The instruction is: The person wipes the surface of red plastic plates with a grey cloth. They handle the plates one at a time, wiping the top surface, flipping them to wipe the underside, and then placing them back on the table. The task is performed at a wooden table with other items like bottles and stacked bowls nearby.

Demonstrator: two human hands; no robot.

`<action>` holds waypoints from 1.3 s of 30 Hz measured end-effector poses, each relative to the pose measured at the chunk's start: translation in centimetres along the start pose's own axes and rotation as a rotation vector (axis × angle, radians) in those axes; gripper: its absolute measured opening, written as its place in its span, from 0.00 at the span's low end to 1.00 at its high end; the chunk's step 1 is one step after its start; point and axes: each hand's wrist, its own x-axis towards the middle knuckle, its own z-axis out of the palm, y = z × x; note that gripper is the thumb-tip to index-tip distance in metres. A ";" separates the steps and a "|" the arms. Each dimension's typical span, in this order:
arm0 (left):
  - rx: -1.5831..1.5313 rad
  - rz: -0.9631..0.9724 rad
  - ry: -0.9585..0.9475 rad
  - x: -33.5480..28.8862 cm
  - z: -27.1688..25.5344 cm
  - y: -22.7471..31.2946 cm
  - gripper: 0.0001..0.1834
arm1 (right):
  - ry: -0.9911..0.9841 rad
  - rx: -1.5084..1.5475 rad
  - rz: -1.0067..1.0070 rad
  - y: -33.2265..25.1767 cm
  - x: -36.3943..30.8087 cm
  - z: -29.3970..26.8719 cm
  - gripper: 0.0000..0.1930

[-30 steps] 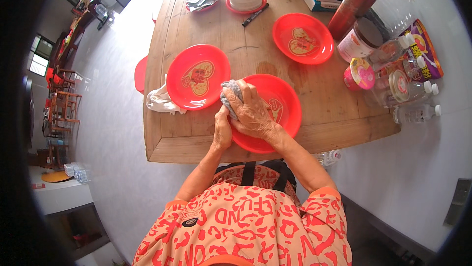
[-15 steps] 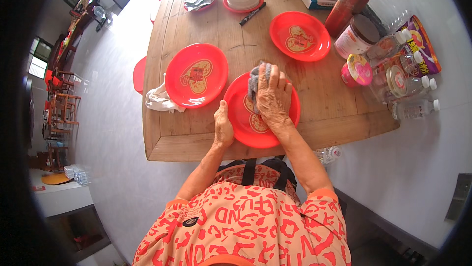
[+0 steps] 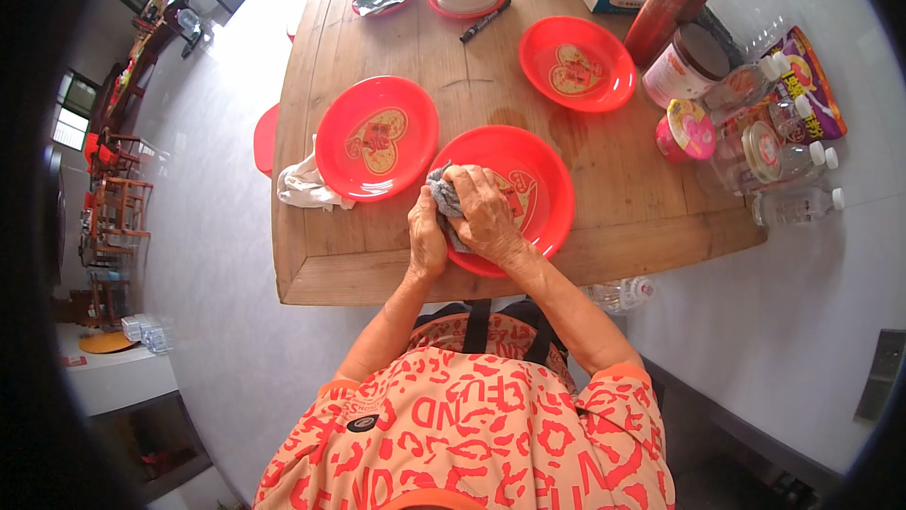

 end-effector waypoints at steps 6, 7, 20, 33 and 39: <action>0.080 -0.001 0.057 -0.1 0.5 0.3 0.25 | 0.056 -0.587 0.115 2.6 1.3 0.1 0.23; 0.071 -0.013 0.063 -0.1 0.4 0.1 0.25 | 0.068 -0.645 0.163 2.9 1.4 0.0 0.23; -0.058 -0.042 0.018 -0.2 0.1 -0.2 0.15 | -0.255 -0.211 0.041 -1.3 -3.3 -1.5 0.23; -0.090 -0.063 0.009 0.1 0.5 -0.1 0.20 | -0.093 -0.564 0.069 3.1 -1.6 -4.0 0.31; -0.081 -0.021 0.037 -0.3 0.6 0.2 0.18 | -0.209 -0.515 0.187 0.0 -1.6 -3.0 0.30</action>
